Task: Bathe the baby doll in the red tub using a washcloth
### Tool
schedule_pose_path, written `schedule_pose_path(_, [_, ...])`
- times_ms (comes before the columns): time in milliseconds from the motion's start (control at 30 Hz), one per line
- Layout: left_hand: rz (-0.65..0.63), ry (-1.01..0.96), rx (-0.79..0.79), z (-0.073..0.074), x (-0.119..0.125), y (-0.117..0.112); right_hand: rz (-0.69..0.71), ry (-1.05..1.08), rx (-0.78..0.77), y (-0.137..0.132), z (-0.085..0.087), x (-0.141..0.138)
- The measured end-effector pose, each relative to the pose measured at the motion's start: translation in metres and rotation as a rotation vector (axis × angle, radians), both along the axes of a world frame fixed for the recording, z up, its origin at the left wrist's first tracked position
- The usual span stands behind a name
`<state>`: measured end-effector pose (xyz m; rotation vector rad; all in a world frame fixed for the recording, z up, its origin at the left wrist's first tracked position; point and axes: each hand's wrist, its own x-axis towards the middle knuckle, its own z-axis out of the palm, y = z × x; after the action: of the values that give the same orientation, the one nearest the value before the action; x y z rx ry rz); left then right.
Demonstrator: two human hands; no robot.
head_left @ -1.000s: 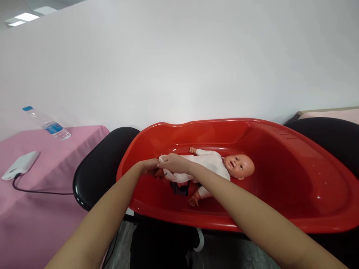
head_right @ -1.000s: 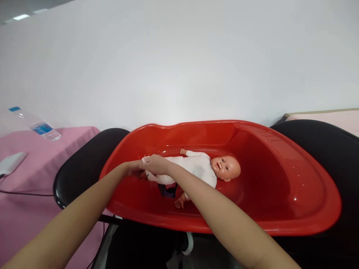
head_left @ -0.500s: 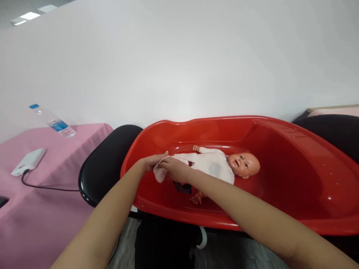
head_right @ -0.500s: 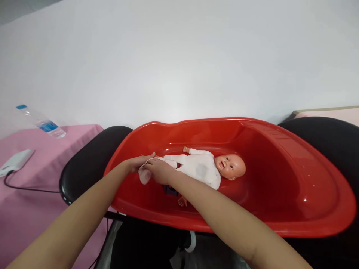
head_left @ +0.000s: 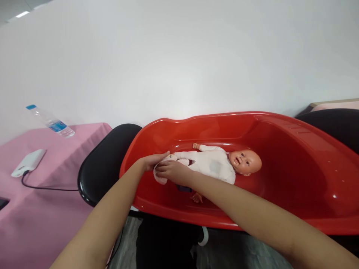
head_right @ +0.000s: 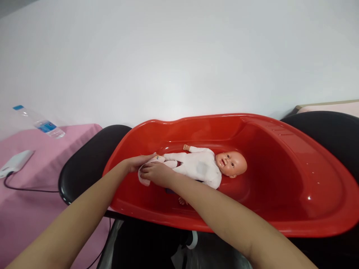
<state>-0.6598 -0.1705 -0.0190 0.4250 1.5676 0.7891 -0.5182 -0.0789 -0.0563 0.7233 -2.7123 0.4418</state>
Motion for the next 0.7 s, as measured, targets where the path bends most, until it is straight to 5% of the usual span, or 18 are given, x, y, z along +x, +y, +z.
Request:
schedule_pose_path(200, [-0.006,-0.027,-0.002,-0.008,-0.006,0.004,0.071,0.031,0.098,-0.015,0.005,0.006])
schedule_pose_path(400, [0.051,-0.072,0.083,-0.012,-0.006,0.003,0.214,-0.034,0.004,-0.029,0.01,0.022])
schedule_pose_path(567, [0.028,0.011,0.082,-0.004,-0.003,0.005,0.101,-0.192,-0.195,-0.017,0.028,0.023])
schedule_pose_path(700, [0.046,0.04,0.101,-0.004,-0.005,0.006,0.004,-0.06,-0.284,-0.004,0.021,0.021])
